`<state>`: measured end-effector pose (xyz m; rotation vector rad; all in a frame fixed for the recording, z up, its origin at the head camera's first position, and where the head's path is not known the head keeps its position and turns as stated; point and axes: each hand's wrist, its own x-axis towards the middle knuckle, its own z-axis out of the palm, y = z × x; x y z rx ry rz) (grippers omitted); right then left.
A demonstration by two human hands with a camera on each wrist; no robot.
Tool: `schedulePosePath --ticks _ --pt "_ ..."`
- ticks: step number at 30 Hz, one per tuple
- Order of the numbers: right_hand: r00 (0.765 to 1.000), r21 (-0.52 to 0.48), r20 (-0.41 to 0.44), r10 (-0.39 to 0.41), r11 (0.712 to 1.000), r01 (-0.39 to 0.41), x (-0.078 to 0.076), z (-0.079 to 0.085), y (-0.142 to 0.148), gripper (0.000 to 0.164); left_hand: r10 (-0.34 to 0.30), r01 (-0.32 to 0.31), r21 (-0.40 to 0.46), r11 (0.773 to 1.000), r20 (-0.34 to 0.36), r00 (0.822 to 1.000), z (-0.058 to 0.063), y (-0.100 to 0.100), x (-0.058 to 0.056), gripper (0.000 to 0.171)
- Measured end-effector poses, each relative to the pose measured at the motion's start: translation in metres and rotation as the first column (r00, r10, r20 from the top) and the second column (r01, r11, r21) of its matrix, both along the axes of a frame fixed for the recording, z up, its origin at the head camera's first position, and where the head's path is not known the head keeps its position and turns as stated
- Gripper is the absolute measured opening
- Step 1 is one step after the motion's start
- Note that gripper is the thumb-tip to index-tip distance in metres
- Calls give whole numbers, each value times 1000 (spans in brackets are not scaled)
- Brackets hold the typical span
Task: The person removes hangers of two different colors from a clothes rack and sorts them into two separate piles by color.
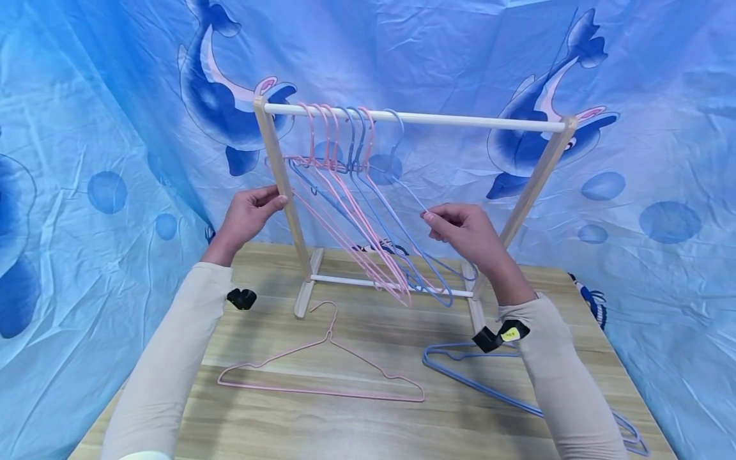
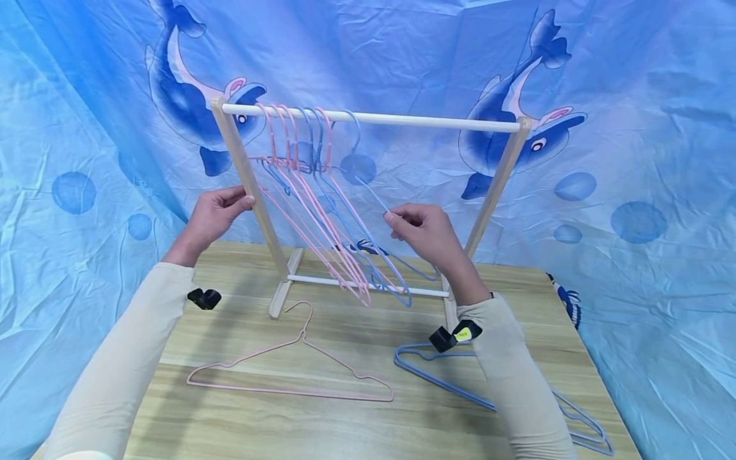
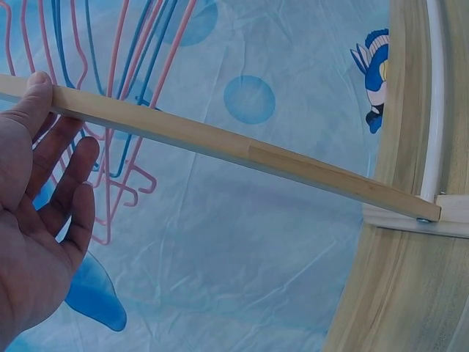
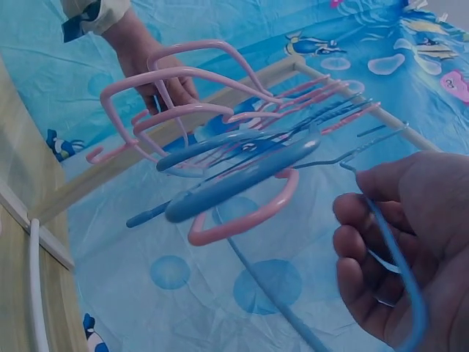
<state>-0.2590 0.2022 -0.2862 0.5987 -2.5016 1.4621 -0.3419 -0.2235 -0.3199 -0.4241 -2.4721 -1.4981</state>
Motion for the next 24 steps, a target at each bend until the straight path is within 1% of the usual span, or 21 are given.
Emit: schedulePosePath --ticks 2,6,16,20,24 --pt "1000 -25 -8 -7 1000 7 0 0 0 30 -3 3 1 1000 -5 1000 -1 -2 -1 43" --pt "999 -50 -32 -14 999 12 2 1 -1 28 -6 6 0 1000 -10 1000 0 -2 0 43" --pt "994 -56 -91 -57 997 52 8 3 0 28 -3 3 3 1000 -8 1000 2 -1 3 44" --pt "992 -76 -106 -71 995 63 9 6 1 27 -4 4 4 1000 -13 1000 3 0 4 44" --pt "989 -74 -124 -82 995 73 11 10 3 26 -8 8 9 1000 -14 1000 2 1 5 45"
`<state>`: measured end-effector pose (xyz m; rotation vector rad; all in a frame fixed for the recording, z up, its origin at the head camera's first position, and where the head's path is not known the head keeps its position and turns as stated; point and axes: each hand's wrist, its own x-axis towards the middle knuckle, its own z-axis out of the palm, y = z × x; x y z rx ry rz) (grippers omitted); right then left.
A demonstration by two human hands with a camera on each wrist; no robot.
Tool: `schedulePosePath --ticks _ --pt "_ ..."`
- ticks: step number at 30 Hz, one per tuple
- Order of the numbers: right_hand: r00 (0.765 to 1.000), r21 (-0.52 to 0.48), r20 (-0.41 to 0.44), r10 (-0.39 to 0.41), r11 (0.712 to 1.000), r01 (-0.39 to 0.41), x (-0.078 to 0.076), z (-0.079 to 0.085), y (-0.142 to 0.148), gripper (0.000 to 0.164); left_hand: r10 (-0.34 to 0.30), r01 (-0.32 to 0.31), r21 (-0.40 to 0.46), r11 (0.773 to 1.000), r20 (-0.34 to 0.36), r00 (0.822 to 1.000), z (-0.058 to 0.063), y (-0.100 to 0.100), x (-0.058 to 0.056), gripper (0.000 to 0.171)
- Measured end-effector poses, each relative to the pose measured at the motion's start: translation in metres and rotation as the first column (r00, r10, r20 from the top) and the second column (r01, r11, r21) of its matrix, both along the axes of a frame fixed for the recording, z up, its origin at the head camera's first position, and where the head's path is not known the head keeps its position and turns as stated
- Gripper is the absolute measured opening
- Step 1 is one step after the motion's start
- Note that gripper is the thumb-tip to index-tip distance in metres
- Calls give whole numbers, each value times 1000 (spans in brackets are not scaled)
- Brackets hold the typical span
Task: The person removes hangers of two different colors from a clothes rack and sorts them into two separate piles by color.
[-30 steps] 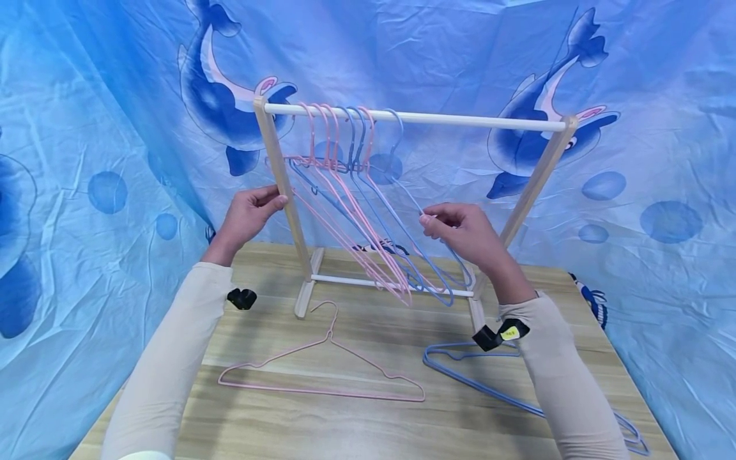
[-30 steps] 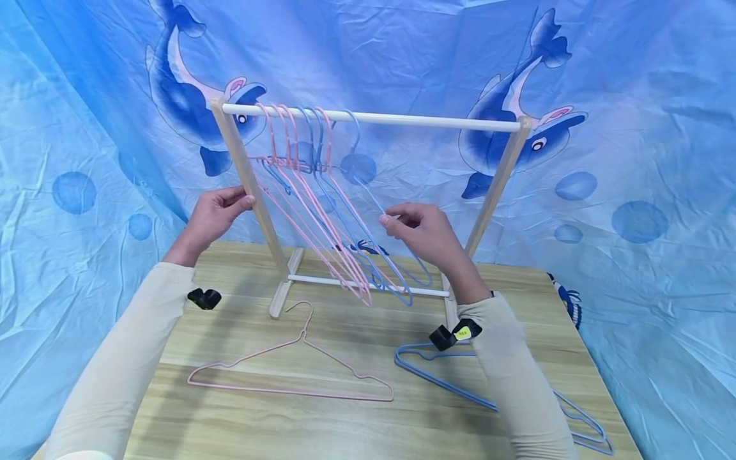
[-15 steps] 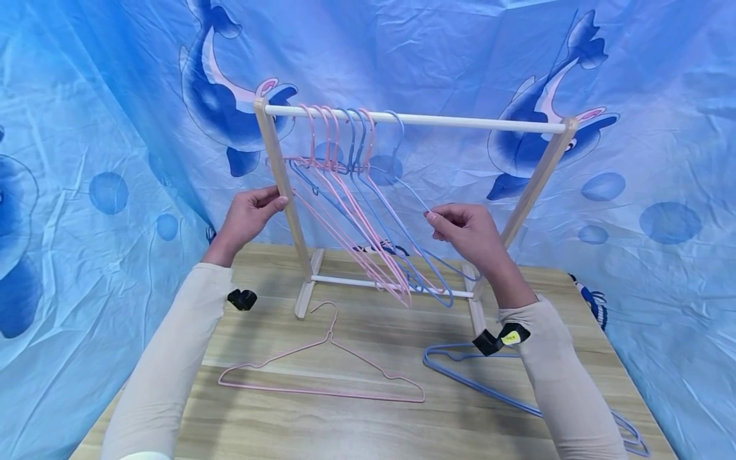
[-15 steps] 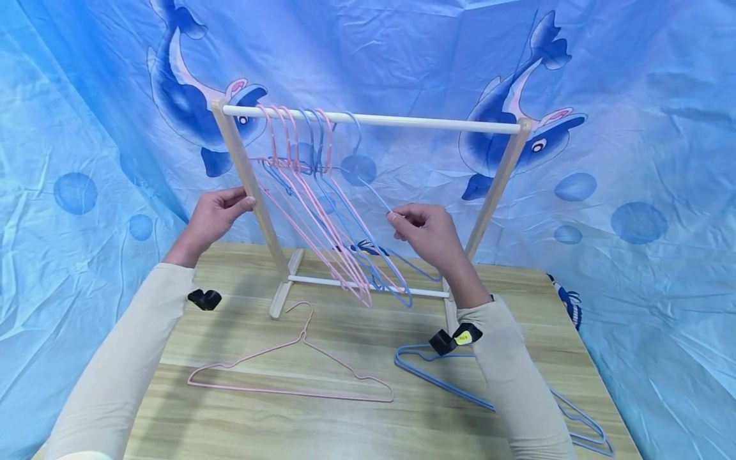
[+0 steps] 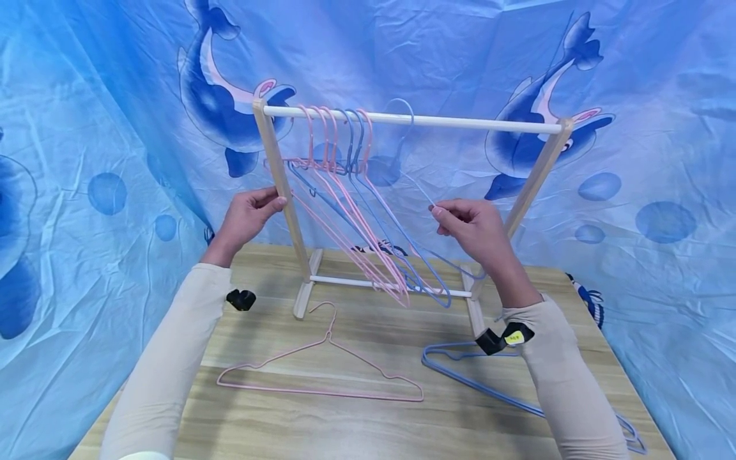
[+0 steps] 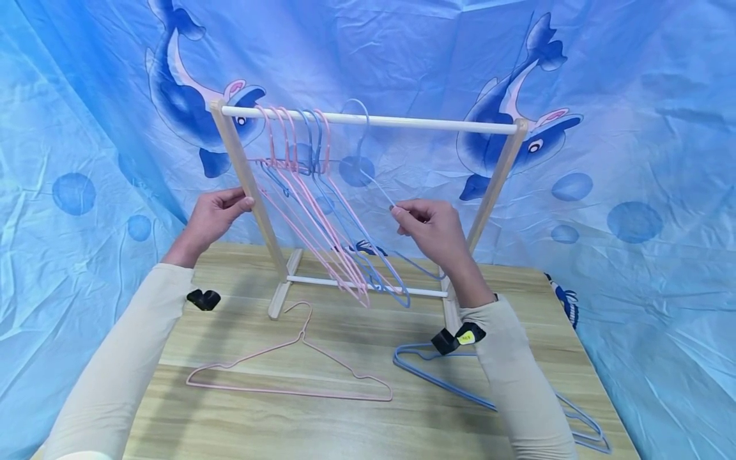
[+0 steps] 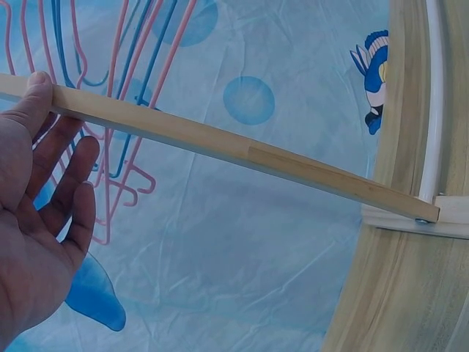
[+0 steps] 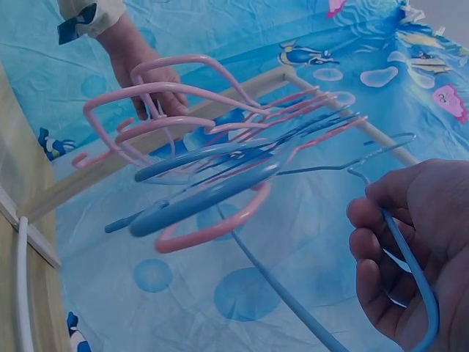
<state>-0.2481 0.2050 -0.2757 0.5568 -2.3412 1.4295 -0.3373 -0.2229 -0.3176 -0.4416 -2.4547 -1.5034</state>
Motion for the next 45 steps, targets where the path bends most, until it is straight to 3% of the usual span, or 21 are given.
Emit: schedulePosePath --ticks 9,18,25,30,37,45 --pt "998 35 -62 -23 999 25 7 9 9 27 -1 1 3 1000 -2 1000 -2 -1 0 46" --pt "993 120 -77 -93 988 101 29 14 27 29 -6 6 9 1000 -9 1000 -2 -3 -1 48" --pt "988 107 -54 -147 983 153 45 14 43 28 1 -1 -4 1000 -8 1000 -2 -3 0 48" --pt "979 115 -84 -186 974 195 56 14 59 25 -10 10 10 1000 -7 1000 -2 -1 -1 46" --pt "970 179 -147 -193 959 219 72 0 84 20 -12 12 5 1000 -4 1000 -3 -1 -2 47" --pt "972 229 -134 -192 948 219 87 -24 110 18 4 -4 -5 1000 0 1000 -3 -2 -2 50"
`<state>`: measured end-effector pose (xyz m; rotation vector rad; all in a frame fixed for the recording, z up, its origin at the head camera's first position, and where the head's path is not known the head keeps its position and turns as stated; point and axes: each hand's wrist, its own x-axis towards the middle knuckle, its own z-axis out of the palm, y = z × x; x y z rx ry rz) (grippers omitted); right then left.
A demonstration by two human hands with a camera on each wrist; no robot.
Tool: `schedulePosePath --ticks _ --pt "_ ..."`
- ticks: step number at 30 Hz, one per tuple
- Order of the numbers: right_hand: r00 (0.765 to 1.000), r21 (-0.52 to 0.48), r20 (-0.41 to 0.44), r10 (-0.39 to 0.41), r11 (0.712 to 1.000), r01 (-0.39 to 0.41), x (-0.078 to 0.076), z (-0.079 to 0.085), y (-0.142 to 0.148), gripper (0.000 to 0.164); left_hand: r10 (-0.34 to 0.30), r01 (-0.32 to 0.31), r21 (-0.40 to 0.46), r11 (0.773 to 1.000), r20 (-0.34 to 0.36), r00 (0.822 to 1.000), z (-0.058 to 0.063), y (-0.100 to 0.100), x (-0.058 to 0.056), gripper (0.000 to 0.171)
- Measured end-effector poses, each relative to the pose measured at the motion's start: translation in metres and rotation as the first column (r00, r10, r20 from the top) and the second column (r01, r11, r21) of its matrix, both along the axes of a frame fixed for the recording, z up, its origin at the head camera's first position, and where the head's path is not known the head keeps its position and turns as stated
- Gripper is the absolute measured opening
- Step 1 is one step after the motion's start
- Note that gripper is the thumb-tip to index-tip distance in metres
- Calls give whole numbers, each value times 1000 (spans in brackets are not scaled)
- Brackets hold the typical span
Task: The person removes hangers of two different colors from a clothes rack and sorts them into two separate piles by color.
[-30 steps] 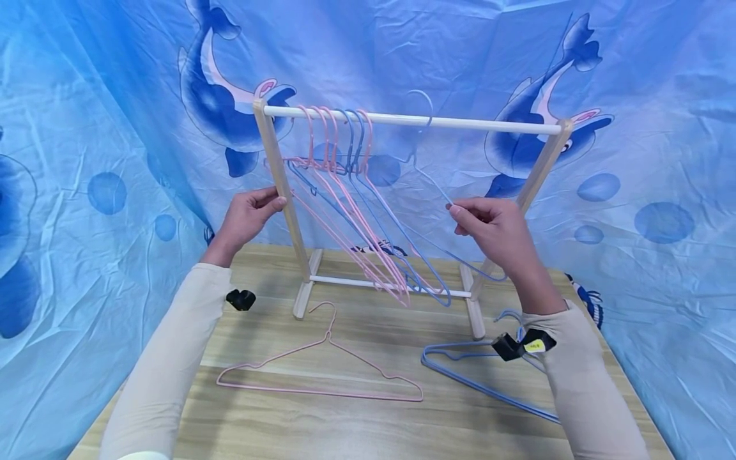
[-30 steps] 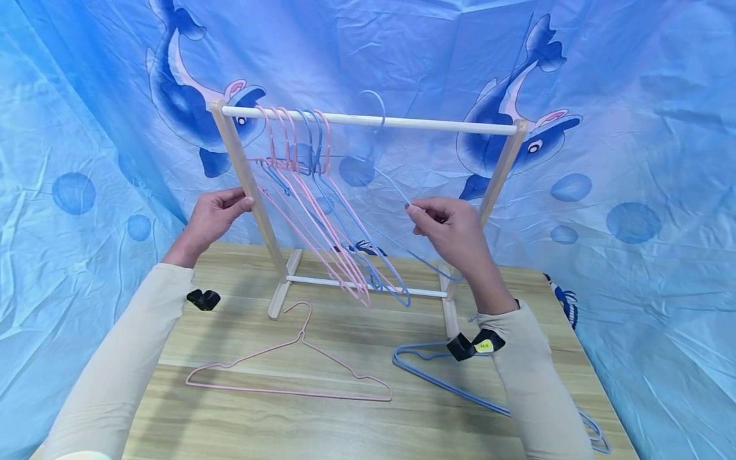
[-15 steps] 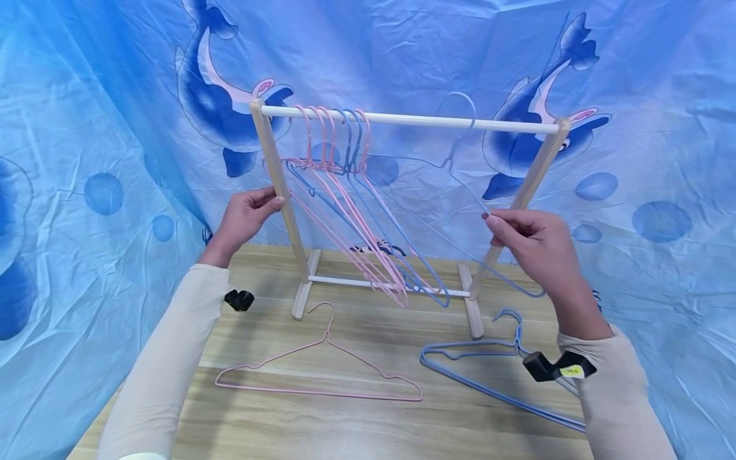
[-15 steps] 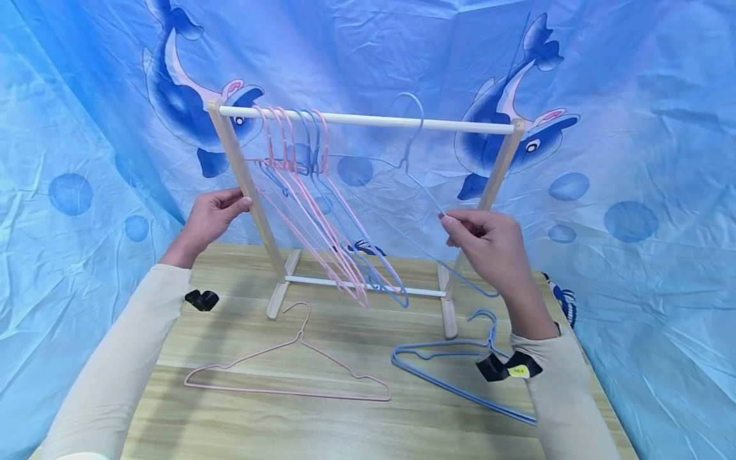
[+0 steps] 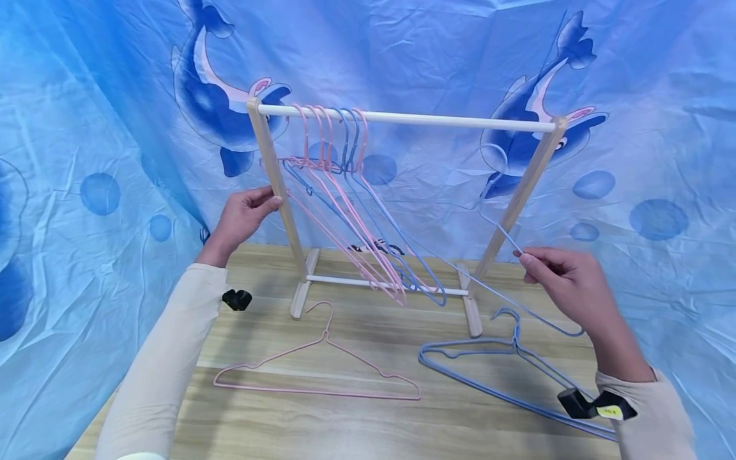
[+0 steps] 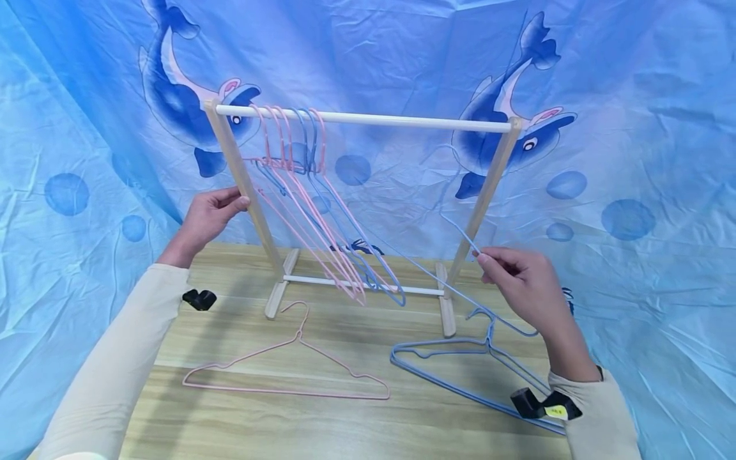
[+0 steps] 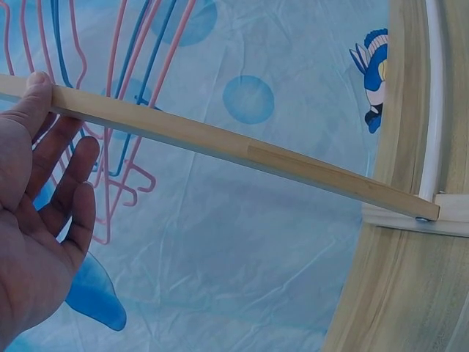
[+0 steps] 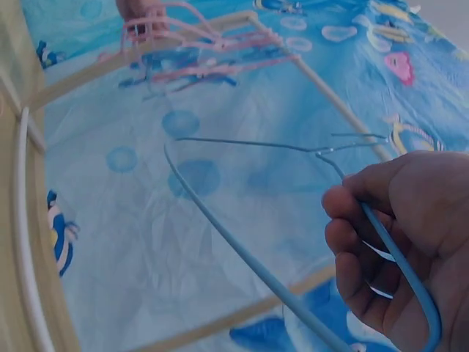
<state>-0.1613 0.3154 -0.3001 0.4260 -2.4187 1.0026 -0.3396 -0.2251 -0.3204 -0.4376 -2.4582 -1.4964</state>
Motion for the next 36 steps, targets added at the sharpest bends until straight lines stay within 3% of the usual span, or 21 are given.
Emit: schedulePosePath --ticks 8,18,23,28,36 --pt "997 7 79 10 1000 -10 8 -27 30 19 1 -1 -4 1000 -6 1000 0 0 -1 49" --pt "979 5 174 105 994 -107 19 -54 70 18 1 -1 0 1000 -13 1000 0 0 0 48" --pt "965 14 233 116 992 -122 27 -65 88 21 3 -3 -1 1000 -9 1000 0 0 0 48" --pt "941 6 315 121 991 -130 32 -81 106 22 4 -4 1 1000 -3 1000 1 0 1 48" --pt "889 -63 398 226 974 -219 38 -105 136 27 2 -2 5 1000 -3 1000 1 1 2 48"
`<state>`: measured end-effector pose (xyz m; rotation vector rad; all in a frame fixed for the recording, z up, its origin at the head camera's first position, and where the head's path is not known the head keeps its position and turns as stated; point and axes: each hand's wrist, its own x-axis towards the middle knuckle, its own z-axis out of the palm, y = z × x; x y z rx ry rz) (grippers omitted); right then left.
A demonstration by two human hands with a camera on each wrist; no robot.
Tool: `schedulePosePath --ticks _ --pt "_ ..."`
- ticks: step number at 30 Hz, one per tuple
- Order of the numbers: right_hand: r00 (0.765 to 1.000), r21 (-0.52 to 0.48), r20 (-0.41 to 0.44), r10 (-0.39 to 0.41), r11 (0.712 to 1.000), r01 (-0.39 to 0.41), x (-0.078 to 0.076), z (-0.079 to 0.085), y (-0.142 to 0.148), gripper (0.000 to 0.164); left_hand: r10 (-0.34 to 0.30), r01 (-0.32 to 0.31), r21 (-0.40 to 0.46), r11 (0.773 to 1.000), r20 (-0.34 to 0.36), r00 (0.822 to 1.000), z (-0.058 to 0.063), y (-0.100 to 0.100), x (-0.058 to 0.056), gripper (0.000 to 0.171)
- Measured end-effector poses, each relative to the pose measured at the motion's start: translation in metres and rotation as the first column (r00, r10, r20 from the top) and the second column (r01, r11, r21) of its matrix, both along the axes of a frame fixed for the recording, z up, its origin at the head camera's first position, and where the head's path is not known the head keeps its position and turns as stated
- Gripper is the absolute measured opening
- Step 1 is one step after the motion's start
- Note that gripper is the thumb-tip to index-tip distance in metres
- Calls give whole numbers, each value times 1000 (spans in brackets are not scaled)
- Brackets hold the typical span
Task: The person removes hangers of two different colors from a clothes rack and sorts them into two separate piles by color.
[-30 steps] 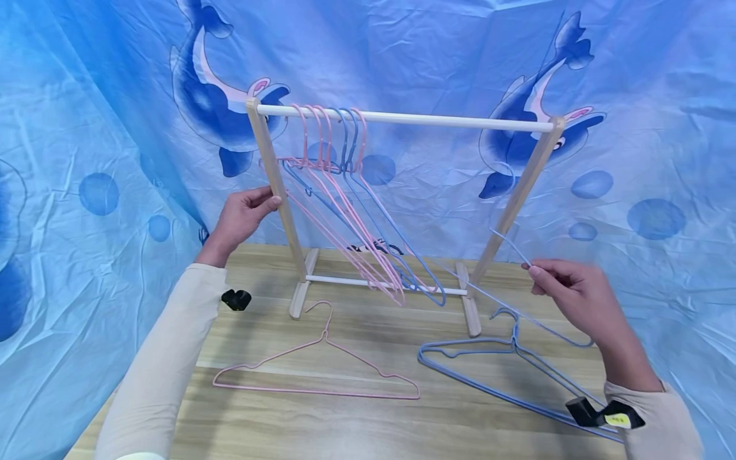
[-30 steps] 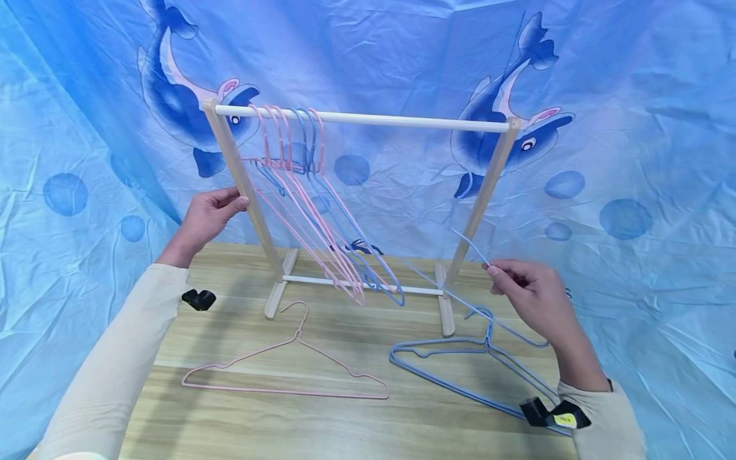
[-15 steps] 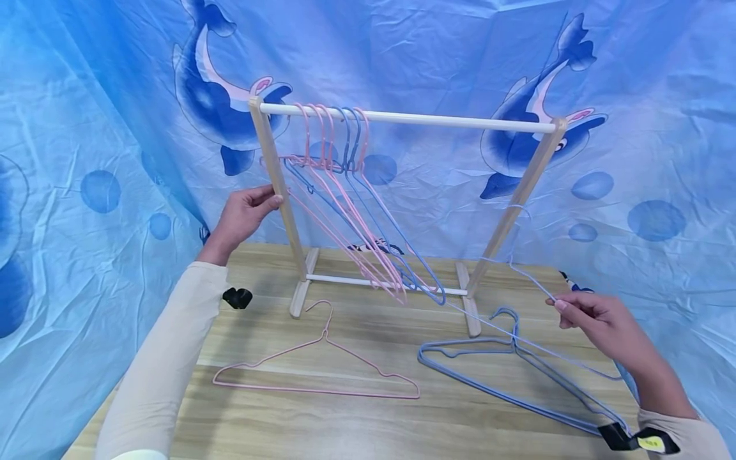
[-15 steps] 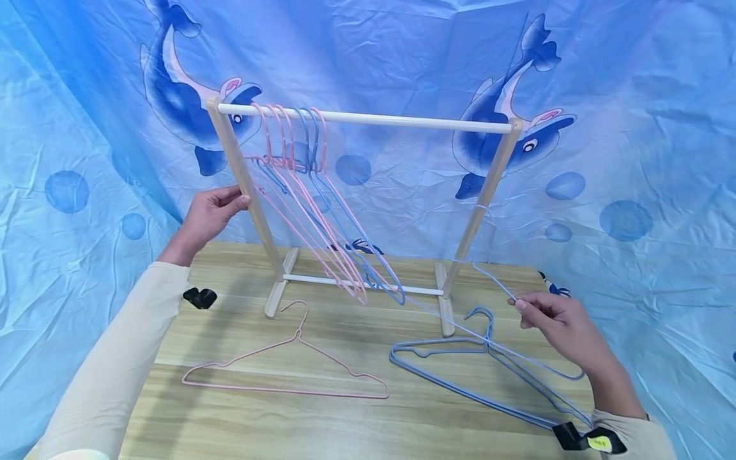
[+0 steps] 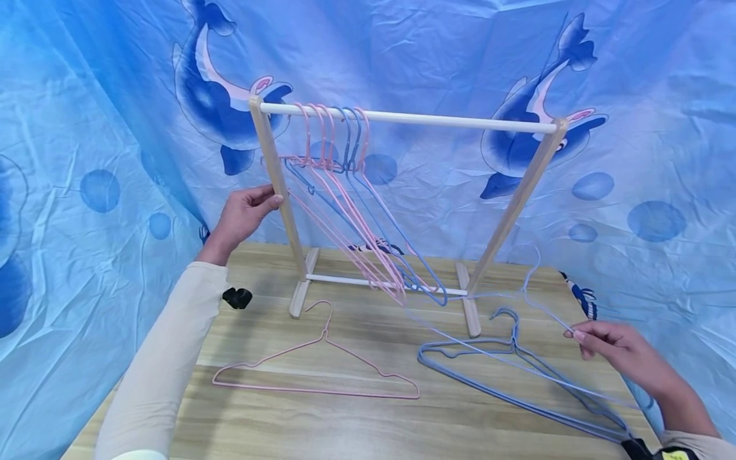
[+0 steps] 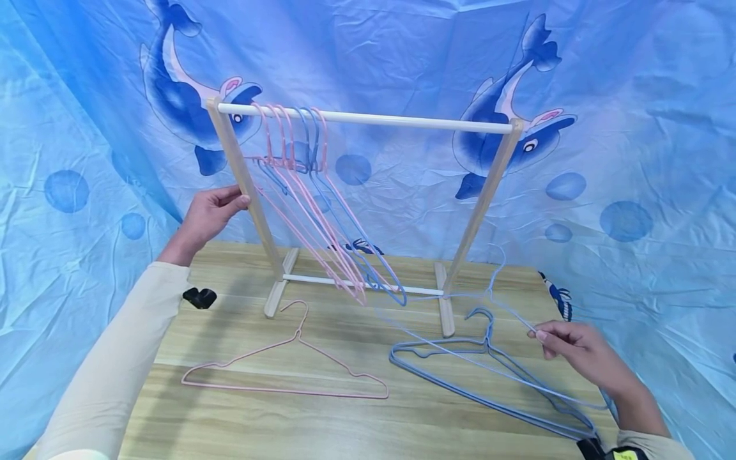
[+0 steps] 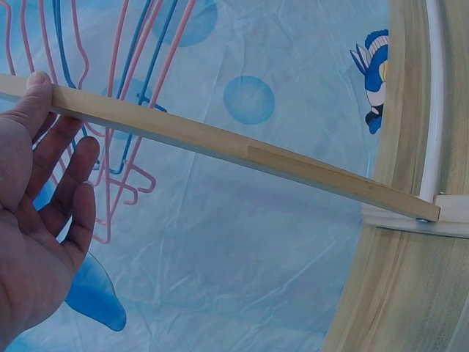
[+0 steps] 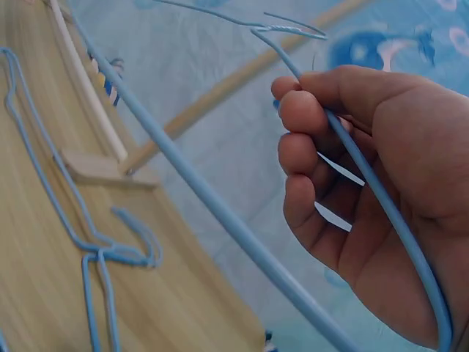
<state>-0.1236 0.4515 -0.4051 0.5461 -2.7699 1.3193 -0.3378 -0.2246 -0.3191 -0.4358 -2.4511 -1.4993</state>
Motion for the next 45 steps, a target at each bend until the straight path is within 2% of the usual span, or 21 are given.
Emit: schedulePosePath --ticks 6,11,15,17,21,24,27,31,38,45 --pt "994 -51 61 91 995 -88 0 -17 16 30 -11 11 10 1000 -4 1000 -1 1 -1 45" --pt "975 -107 141 174 981 -159 -2 -30 28 35 -13 13 10 1000 -2 1000 -1 2 -1 43" --pt "960 -129 218 178 980 -153 -2 -39 37 36 -6 6 5 1000 11 1000 -1 2 -2 42" --pt "953 -120 262 152 985 -124 -2 -42 40 35 -6 6 7 1000 20 1000 0 2 -1 42" --pt "937 -147 305 167 981 -127 -4 -50 46 37 -8 8 3 1000 19 1000 12 8 11 41" --pt "928 -172 308 207 972 -160 -7 -58 50 40 -16 17 -2 1000 7 1000 22 12 23 40" --pt "929 -143 311 201 976 -163 -9 -64 52 36 -21 21 -4 1000 -1 1000 25 13 26 39" --pt "934 -93 322 157 987 -133 -10 -73 53 29 -15 15 2 1000 -2 1000 20 12 21 39" --pt "928 -69 354 114 993 -95 -12 -84 52 30 -1 1 9 1000 2 1000 1 3 0 42" --pt "934 27 355 31 999 -44 -12 -90 50 30 -8 8 14 1000 -10 1000 0 1 -2 43"
